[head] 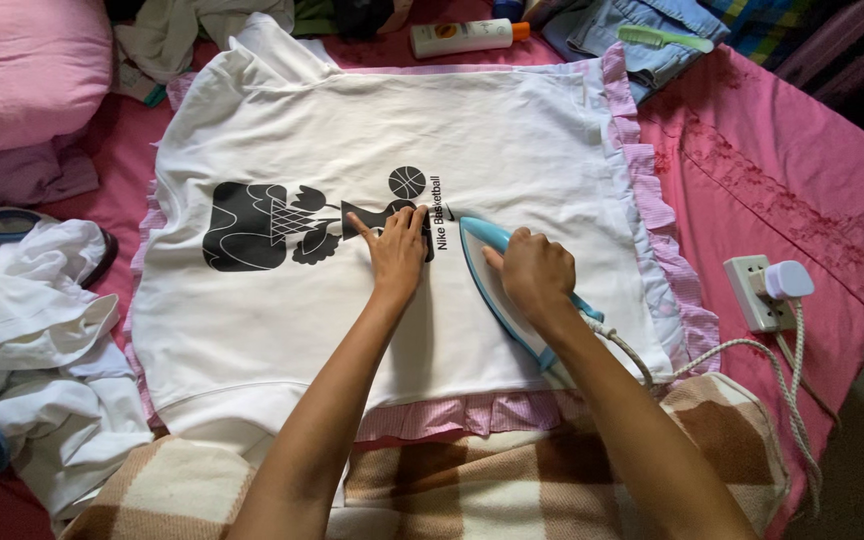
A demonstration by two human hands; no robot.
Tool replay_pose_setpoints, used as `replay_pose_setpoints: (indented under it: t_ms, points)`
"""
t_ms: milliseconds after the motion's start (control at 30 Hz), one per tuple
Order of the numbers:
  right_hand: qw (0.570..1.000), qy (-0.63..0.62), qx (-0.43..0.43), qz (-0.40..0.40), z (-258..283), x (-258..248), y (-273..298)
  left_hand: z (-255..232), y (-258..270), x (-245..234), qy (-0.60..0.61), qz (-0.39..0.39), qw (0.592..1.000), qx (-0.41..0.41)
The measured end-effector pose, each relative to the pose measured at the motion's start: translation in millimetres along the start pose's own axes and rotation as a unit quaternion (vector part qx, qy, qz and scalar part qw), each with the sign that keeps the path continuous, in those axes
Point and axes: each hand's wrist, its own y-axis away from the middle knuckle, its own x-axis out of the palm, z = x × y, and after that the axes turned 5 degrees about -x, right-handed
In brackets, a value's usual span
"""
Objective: The person lays a white t-shirt flat on a bed, smooths it with their hands, and then uses a blue electric iron to press the fabric. They move the iron back and forth across the shirt, including over the printed graphic, to remove wrinkles.
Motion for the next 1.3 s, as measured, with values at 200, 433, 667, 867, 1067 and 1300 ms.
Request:
replay_pose_setpoints:
  t_ms: [200,433,667,867,1067,1300]
  points:
    - [0.999,-0.016,0.011,-0.043,4,0,-40,-4,5,22,-0.074,-0.057,0.995,0.038]
    - [1.000,0.008,-0.011,-0.008,-20,2,-12,2,-2,29,-0.098,-0.007,0.992,0.075]
    - [0.998,-0.018,0.034,-0.057,-21,2,-36,-7,4,25,-0.054,0.020,0.997,0.052]
    - [0.999,-0.012,0.038,-0.033,-45,-4,-14,-7,7,21,-0.033,0.031,0.998,0.049]
    - [0.998,-0.003,0.048,-0.051,-67,-1,-10,-6,6,23,-0.031,0.058,0.996,0.057]
    - [0.997,0.012,0.038,-0.074,-68,-1,-27,-6,5,13,-0.046,0.094,0.993,0.055]
